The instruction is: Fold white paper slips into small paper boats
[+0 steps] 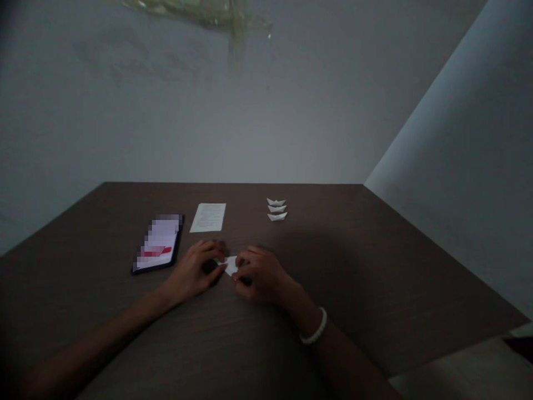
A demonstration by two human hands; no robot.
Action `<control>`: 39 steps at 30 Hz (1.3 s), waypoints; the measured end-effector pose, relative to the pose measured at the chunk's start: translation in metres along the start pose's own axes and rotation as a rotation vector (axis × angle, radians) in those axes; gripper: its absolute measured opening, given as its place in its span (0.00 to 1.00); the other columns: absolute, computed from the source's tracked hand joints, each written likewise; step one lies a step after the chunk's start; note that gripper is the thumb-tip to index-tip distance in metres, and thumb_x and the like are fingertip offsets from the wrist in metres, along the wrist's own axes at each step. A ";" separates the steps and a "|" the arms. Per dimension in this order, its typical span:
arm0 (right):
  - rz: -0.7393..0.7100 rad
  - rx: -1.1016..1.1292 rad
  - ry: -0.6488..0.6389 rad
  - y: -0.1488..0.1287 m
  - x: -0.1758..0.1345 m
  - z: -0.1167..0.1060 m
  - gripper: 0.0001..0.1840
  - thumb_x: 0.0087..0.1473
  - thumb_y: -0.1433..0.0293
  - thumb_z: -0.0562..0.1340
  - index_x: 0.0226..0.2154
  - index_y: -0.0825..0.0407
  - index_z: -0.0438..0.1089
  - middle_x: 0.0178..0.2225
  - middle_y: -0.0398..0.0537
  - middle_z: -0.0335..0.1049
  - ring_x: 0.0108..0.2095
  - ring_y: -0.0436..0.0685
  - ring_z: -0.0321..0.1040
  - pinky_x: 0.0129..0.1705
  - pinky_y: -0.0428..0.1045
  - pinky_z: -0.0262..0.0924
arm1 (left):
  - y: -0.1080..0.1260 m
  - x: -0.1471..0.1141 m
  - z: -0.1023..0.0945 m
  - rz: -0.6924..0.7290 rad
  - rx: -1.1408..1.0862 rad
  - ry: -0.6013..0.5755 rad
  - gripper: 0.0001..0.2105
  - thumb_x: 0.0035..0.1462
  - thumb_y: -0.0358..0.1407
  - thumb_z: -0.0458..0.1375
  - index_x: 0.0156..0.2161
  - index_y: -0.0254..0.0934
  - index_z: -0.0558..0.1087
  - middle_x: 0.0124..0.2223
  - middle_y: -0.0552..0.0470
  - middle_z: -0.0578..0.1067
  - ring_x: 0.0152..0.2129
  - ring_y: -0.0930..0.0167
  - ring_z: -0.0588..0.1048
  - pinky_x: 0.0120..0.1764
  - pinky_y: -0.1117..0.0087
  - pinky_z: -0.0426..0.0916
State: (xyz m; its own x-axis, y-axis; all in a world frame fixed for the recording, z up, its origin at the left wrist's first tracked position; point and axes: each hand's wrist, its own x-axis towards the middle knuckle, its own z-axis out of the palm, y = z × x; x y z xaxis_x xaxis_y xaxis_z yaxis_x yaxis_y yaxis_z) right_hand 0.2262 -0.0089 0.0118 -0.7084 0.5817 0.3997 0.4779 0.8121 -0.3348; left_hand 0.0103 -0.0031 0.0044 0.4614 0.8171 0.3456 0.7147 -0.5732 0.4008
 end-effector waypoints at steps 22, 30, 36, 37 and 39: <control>-0.002 0.003 0.007 0.003 -0.001 0.004 0.05 0.46 0.72 0.64 0.30 0.49 0.75 0.37 0.46 0.70 0.35 0.54 0.62 0.36 0.49 0.57 | -0.020 0.001 0.002 -0.014 -0.107 0.122 0.11 0.52 0.22 0.50 0.32 0.36 0.74 0.36 0.49 0.76 0.36 0.66 0.71 0.41 0.62 0.67; -0.019 -0.012 -0.004 0.003 -0.001 0.003 0.06 0.47 0.73 0.63 0.32 0.50 0.75 0.38 0.46 0.70 0.36 0.54 0.62 0.37 0.49 0.57 | -0.009 -0.002 -0.003 0.014 -0.043 0.042 0.10 0.54 0.31 0.57 0.43 0.36 0.74 0.43 0.46 0.72 0.43 0.62 0.69 0.46 0.57 0.65; 0.050 -0.039 0.055 0.008 -0.002 0.004 0.06 0.50 0.70 0.65 0.34 0.51 0.74 0.37 0.48 0.71 0.38 0.56 0.62 0.41 0.51 0.58 | -0.007 -0.004 -0.002 0.016 -0.068 0.041 0.05 0.55 0.31 0.57 0.37 0.36 0.73 0.41 0.47 0.72 0.40 0.63 0.68 0.44 0.60 0.64; 0.072 -0.044 0.063 0.009 -0.002 0.003 0.07 0.50 0.69 0.65 0.36 0.51 0.73 0.37 0.48 0.71 0.38 0.56 0.62 0.41 0.51 0.58 | -0.007 -0.004 -0.002 0.018 -0.076 0.044 0.04 0.54 0.31 0.57 0.37 0.36 0.73 0.41 0.47 0.71 0.40 0.64 0.68 0.44 0.60 0.64; 0.118 -0.051 0.078 0.010 -0.002 0.003 0.10 0.51 0.68 0.66 0.38 0.51 0.73 0.38 0.49 0.70 0.39 0.56 0.63 0.42 0.52 0.58 | -0.006 -0.004 -0.003 0.024 -0.086 0.047 0.03 0.54 0.30 0.58 0.36 0.36 0.72 0.40 0.48 0.71 0.39 0.64 0.68 0.43 0.60 0.64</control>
State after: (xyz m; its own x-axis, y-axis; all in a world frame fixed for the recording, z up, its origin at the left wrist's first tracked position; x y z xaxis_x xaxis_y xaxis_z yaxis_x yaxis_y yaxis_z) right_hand 0.2309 -0.0015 0.0053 -0.6046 0.6732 0.4256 0.5822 0.7382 -0.3406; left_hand 0.0026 -0.0032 0.0028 0.4513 0.8004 0.3946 0.6547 -0.5975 0.4629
